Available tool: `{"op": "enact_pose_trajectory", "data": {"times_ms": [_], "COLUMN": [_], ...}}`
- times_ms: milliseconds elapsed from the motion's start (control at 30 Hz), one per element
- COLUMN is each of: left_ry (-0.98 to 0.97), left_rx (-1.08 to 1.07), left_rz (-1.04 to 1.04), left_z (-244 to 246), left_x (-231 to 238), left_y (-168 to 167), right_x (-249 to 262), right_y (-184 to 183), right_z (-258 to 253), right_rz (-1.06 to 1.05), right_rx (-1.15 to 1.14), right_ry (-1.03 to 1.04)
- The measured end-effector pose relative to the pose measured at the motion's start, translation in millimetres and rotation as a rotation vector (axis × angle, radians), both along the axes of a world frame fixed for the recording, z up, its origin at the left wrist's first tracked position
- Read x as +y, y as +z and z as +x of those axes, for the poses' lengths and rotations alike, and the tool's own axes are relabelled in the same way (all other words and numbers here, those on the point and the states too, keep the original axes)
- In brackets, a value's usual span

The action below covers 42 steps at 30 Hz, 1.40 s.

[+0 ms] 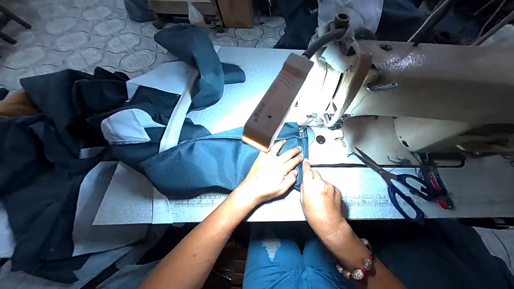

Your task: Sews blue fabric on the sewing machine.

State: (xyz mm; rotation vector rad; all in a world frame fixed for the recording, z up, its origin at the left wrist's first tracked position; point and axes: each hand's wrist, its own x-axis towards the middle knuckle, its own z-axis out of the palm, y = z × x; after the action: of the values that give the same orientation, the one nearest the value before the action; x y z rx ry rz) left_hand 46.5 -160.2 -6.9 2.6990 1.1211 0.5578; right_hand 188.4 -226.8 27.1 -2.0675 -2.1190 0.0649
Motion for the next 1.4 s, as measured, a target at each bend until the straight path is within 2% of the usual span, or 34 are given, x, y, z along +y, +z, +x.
{"op": "enact_pose_trajectory", "data": {"times_ms": [133,300,733,867,1100,1300,1400], "left_ry": [0.021,0.044,0.038,0.044,0.077,0.073,0.068], "left_rx": [-0.009,-0.097,-0.175,-0.123,-0.179,-0.211,-0.255], "left_rz": [-0.090,-0.010,-0.100,-0.143,-0.030,-0.112,-0.177], "left_z": [12.3,16.5,14.1,13.6,16.6,11.8,10.3], "left_x": [-21.4,-37.9,-22.5,-8.2,18.2,27.3,31.4], "left_y": [7.0,1.8,-1.3,1.8,-6.2,-1.2,-3.7], "right_x": [4.4,9.2,22.9,40.6,63.8,68.1,58.2], "right_y": [5.0,10.2,1.2,8.8,4.6,-9.4,-13.3], "right_z": [17.9,30.6,27.2,24.3,23.9,45.7,58.6], "right_rz": [-0.095,-0.154,-0.086,-0.211,-0.132,0.017,0.107], "right_rx": [0.152,0.313,0.256,0.240,0.328,0.520,0.478], "right_ry": [0.036,0.064,0.140,0.089,0.046,0.163,0.144]}}
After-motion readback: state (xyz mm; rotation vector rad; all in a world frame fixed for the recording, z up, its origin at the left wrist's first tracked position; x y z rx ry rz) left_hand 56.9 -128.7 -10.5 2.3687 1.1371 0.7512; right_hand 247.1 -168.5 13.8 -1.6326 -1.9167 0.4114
